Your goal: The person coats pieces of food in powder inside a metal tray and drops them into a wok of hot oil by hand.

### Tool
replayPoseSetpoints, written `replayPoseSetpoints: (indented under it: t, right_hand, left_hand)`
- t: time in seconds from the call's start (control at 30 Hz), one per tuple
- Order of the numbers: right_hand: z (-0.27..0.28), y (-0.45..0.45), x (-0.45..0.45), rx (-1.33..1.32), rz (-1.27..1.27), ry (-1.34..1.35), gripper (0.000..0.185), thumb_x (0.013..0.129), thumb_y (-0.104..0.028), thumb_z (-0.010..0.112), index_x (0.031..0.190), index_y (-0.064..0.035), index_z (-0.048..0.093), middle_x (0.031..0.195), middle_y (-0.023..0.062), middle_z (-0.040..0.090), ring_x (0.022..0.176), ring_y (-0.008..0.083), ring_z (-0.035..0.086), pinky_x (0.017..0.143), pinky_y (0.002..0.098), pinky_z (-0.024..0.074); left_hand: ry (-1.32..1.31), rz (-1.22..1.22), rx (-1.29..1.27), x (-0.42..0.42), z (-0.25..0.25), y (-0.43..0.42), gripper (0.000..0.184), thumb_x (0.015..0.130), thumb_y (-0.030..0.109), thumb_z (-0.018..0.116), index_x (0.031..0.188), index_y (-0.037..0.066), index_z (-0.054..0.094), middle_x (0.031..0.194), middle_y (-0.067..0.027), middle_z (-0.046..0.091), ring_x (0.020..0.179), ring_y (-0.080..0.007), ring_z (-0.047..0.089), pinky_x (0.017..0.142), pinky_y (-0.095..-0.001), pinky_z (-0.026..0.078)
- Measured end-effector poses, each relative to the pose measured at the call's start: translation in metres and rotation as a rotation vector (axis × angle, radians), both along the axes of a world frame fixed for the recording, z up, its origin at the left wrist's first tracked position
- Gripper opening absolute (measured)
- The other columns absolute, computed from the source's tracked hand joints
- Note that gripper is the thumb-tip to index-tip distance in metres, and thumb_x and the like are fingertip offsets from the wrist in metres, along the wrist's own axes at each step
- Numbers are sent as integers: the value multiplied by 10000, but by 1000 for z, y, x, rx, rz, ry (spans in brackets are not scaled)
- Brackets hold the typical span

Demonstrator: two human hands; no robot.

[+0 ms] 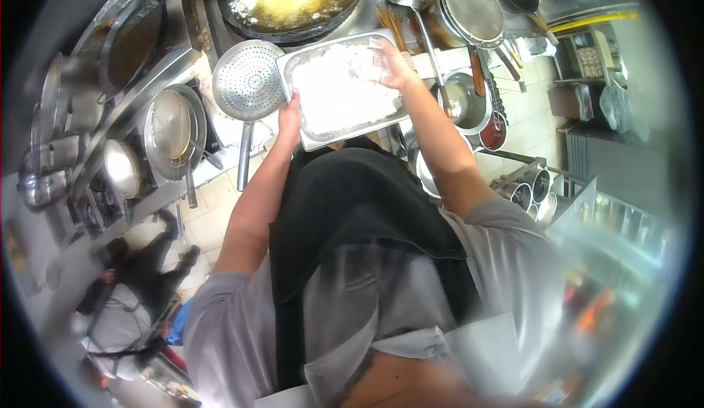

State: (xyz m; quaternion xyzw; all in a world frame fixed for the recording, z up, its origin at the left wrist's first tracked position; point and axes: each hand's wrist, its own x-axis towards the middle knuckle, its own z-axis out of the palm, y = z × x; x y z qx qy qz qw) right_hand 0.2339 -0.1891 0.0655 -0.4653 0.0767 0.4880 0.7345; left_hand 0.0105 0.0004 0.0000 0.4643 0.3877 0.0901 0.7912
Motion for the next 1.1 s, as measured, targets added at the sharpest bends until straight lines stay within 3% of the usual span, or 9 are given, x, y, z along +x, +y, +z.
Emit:
replayPoseSetpoints:
  t: [0.1,0.17,0.23,0.4,0.5,0.57,0.77,0.93,1.1]
  right_hand:
    - [26,35,-26,-96,2,-71,445,987,-447,476,1083,-27,586,910,103,673,733,216,675,558,360,564]
    - [64,46,-44,-480,-153,-259,446,970,-459,524,983,-19,602,739,76,624,551,177,604,424,322,476]
    - [40,43,-36,-426,-104,-326,449,963,-465,541,949,-21,606,702,62,596,521,162,571,411,319,450]
    - [52,50,-46,-363,-25,-468,475,947,-504,567,871,-37,613,640,31,553,488,132,525,400,303,396]
    - [66,60,-50,-264,-206,-362,443,966,-496,537,825,-77,562,618,32,545,389,141,462,339,270,360]
    - [76,61,-51,43,-97,-105,439,975,-490,517,870,-70,589,689,44,602,497,164,562,433,289,478]
    - [46,83,-23,62,41,-170,374,1001,-415,508,983,-56,614,804,31,649,683,164,629,582,320,541]
    - [88,99,-19,-230,-108,-345,401,937,-446,609,792,-78,543,566,2,477,375,111,413,324,279,292]
    - [92,110,4,-287,-7,-476,466,949,-472,573,701,-78,557,546,7,480,387,119,405,335,292,285]
  left_hand:
    - [108,2,102,2,-13,5,657,943,513,567,1194,-94,585,1115,-161,638,953,-220,605,845,-346,483]
    - [99,-27,72,4,-15,9,666,940,522,567,1188,-96,589,1108,-161,639,946,-217,597,844,-347,478]
    - [95,-60,42,3,-17,10,675,937,530,567,1182,-99,593,1101,-162,640,939,-215,590,842,-347,474]
    - [137,-48,115,6,-16,12,640,923,562,572,987,-70,649,759,-56,582,648,-142,508,589,-322,415]
    - [144,-68,122,8,-9,14,629,921,573,565,903,-51,650,658,-17,496,560,-119,419,514,-316,341]
    - [187,-100,139,8,-6,17,645,916,580,566,910,-59,650,682,-32,519,584,-131,442,537,-321,365]
    - [218,-64,217,13,-24,20,694,899,589,579,985,-96,645,850,-129,636,761,-218,572,707,-364,454]
    - [263,-68,278,14,-37,22,693,908,566,578,1087,-101,627,979,-176,667,853,-255,606,802,-379,467]
    - [127,-23,167,6,-15,12,671,926,513,586,1107,-132,609,1006,-189,662,894,-243,619,801,-370,488]
